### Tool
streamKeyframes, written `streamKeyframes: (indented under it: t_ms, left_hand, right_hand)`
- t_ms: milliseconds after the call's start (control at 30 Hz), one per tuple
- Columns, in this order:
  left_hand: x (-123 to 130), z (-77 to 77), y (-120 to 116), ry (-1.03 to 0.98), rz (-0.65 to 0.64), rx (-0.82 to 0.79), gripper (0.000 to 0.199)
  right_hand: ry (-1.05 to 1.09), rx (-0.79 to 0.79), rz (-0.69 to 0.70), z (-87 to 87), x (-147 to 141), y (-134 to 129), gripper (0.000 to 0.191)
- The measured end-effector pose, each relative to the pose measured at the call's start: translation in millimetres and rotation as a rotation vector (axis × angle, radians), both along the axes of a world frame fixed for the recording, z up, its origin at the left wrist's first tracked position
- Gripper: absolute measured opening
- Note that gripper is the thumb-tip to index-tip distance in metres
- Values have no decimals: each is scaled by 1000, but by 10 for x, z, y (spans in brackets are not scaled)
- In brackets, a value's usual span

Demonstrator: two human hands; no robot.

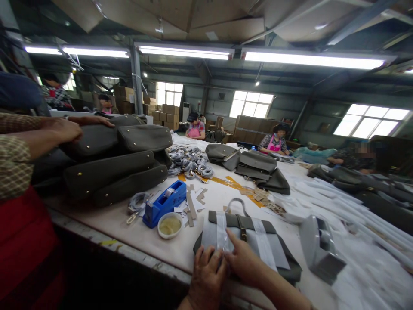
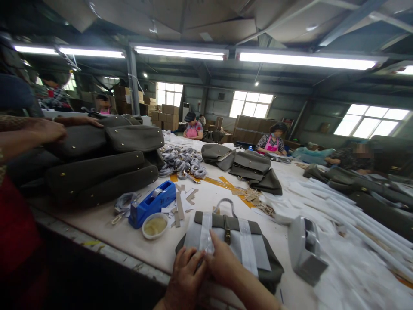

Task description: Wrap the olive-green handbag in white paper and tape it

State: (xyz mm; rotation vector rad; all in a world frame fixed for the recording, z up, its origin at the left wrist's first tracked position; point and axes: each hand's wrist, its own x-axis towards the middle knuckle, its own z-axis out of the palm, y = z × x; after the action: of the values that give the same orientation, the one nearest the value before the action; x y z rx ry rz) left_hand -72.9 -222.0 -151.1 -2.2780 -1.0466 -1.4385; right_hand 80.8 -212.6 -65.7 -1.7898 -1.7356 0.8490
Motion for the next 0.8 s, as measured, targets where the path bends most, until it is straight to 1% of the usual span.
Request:
streamKeyframes:
  t_ms: [67, 100, 167, 233, 300, 400, 500, 600, 700, 767, 800]
  left_hand:
    - [4, 4, 0, -4, -4, 6, 20]
    - [7, 1, 0, -8, -5, 13, 19]
    - [14, -15, -1, -19, -3, 22, 19]
    - [18, -34, -3, -25, -7, 9, 20]
    - [16, -48, -4, -29, -13, -5, 23]
    - [9, -43, -1, -26, -27, -6, 25]
    - [10, -19, 0, -12, -15, -15, 22]
    - [12, -14, -7, 22, 10, -26, 16]
    - [-18, -6, -18, 40, 15, -14, 15]
    - [-64, 53, -26, 79, -9, -30, 17]
    - [-91, 109, -28, 106, -28, -49, 17]
  right_hand:
    - [-152, 123, -33, 86, 68, -16, 61]
    - [-217, 175, -12, 132, 101, -44, 57]
    - [-333, 238, 127, 202, 151, -128, 47]
    - [-442, 233, 281, 219, 169, -206, 42]
    - [-537, 167, 332, 189, 163, -230, 43]
    - [-618, 90, 305, 132, 141, -129, 47]
    - [-661, 109, 260, 147, 146, 45, 44]
    - [-686, 144, 150, 203, 231, 131, 45]
    - [-697, 241, 31, 194, 462, 54, 48]
    - [-713, 303, -13, 122, 693, -69, 50]
    - [-723, 319, -26, 70, 820, -140, 50]
